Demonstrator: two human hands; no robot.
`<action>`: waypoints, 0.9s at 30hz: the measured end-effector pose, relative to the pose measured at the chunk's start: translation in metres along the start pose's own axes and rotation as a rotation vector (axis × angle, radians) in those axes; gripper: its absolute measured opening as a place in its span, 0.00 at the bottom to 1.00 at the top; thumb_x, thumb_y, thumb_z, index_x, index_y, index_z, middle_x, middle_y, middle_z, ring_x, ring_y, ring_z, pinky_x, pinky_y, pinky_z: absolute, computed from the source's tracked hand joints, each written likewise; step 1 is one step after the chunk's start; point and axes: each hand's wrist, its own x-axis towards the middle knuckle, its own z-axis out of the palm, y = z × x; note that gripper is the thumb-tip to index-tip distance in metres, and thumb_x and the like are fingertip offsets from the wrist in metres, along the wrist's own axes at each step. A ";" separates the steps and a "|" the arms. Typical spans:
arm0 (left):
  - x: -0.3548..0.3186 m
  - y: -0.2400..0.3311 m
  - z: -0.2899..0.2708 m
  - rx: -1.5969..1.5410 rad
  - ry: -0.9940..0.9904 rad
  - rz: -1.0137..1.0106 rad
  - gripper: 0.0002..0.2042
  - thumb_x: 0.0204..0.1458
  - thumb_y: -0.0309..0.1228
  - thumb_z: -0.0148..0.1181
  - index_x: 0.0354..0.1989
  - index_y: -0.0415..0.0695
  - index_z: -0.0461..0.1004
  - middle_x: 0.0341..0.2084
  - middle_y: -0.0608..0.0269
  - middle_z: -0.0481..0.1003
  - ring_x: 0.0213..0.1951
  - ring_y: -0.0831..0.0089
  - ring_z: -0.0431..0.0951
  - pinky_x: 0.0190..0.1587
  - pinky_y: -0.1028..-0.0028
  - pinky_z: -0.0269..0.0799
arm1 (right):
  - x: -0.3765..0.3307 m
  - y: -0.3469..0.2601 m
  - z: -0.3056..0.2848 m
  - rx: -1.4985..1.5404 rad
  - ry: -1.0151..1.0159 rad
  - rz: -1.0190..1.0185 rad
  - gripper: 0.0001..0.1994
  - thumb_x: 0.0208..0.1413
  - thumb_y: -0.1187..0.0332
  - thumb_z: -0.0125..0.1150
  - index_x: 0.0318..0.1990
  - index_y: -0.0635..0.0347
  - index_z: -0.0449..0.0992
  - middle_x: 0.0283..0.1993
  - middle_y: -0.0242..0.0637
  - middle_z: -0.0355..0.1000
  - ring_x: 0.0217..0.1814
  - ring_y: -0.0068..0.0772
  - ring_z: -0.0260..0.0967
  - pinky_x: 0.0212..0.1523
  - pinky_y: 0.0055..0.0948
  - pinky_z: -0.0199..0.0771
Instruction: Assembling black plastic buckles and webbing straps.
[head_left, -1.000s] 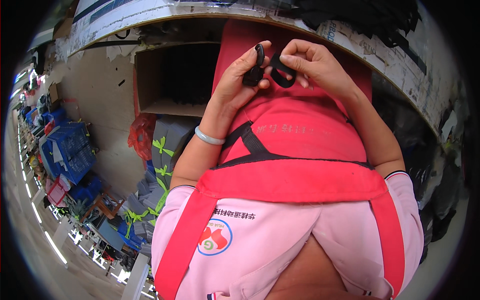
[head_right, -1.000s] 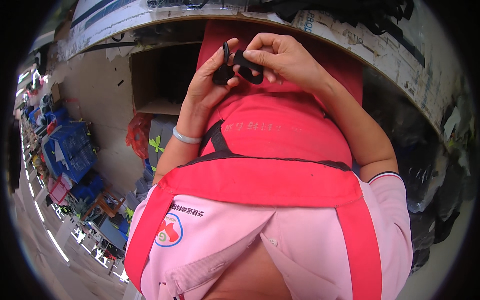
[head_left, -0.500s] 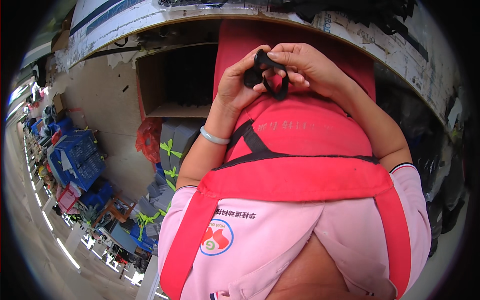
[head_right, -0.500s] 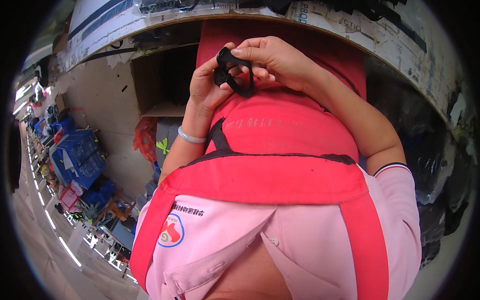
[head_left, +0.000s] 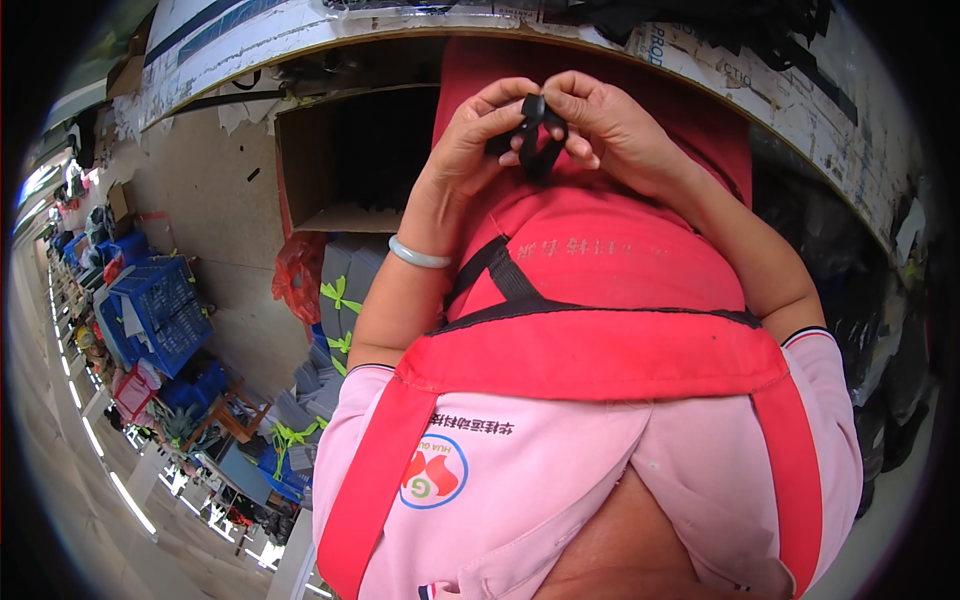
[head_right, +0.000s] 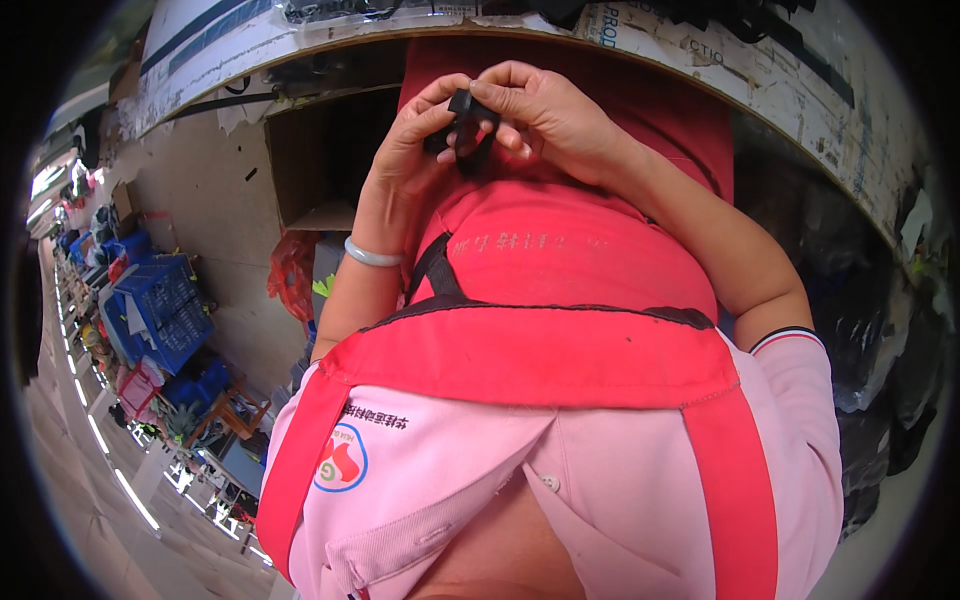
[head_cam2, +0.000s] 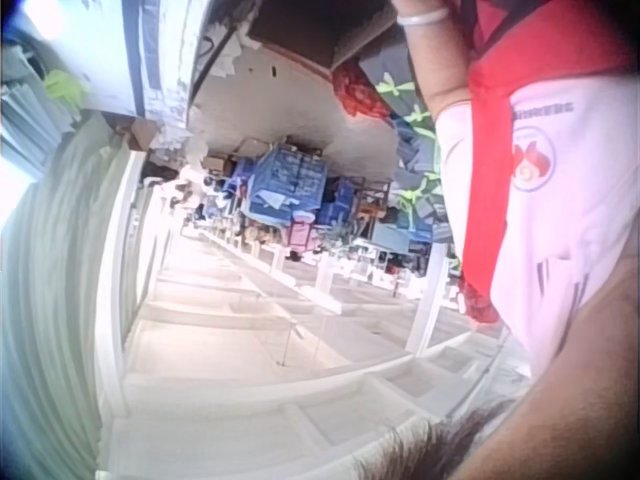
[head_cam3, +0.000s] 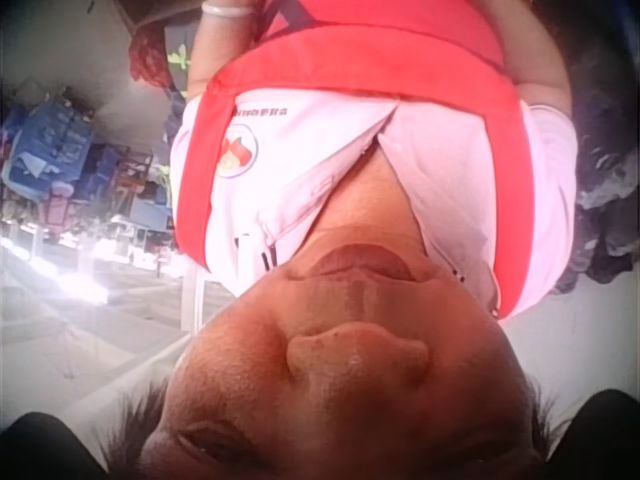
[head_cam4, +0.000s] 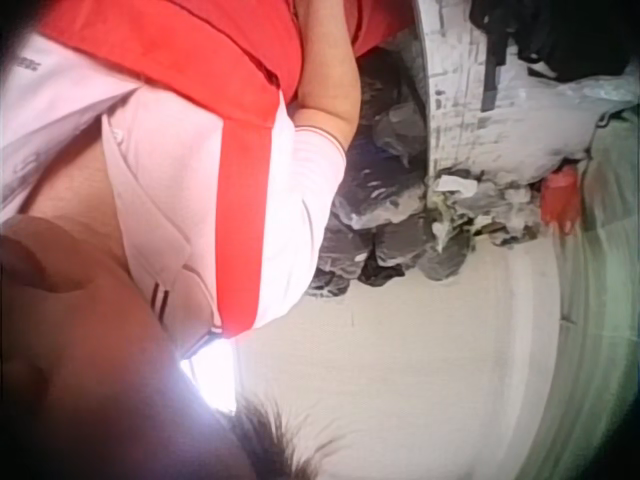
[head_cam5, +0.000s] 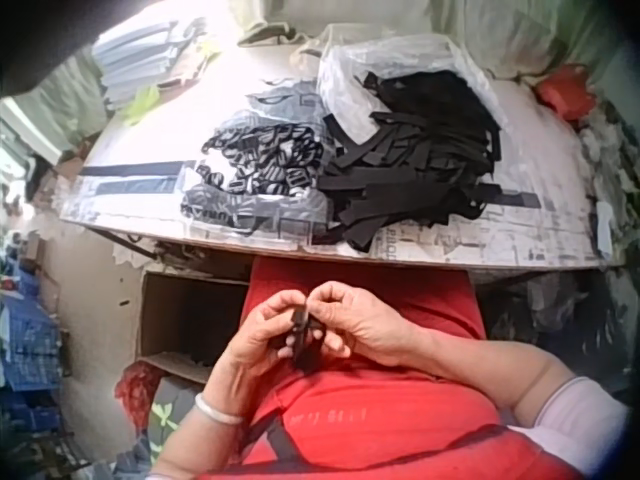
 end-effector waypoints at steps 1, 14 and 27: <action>0.000 0.003 0.000 0.107 -0.016 0.013 0.11 0.55 0.26 0.60 0.46 0.40 0.72 0.28 0.63 0.75 0.21 0.81 0.69 0.19 0.85 0.62 | 0.002 0.001 0.001 -0.081 0.087 -0.011 0.12 0.62 0.61 0.56 0.44 0.62 0.72 0.29 0.29 0.71 0.21 0.12 0.65 0.21 0.12 0.63; -0.008 -0.001 0.033 0.201 0.383 0.135 0.16 0.55 0.30 0.62 0.49 0.35 0.73 0.29 0.60 0.76 0.25 0.76 0.75 0.24 0.80 0.71 | 0.009 0.007 -0.012 -0.343 0.241 -0.237 0.10 0.60 0.66 0.59 0.44 0.63 0.74 0.30 0.31 0.73 0.28 0.18 0.70 0.29 0.18 0.73; 0.005 -0.012 0.029 0.175 0.427 0.301 0.11 0.56 0.30 0.60 0.40 0.33 0.77 0.27 0.58 0.78 0.20 0.76 0.75 0.18 0.82 0.70 | -0.011 -0.014 0.023 -0.570 0.226 -0.590 0.05 0.58 0.71 0.61 0.39 0.62 0.76 0.30 0.28 0.73 0.25 0.14 0.68 0.25 0.14 0.70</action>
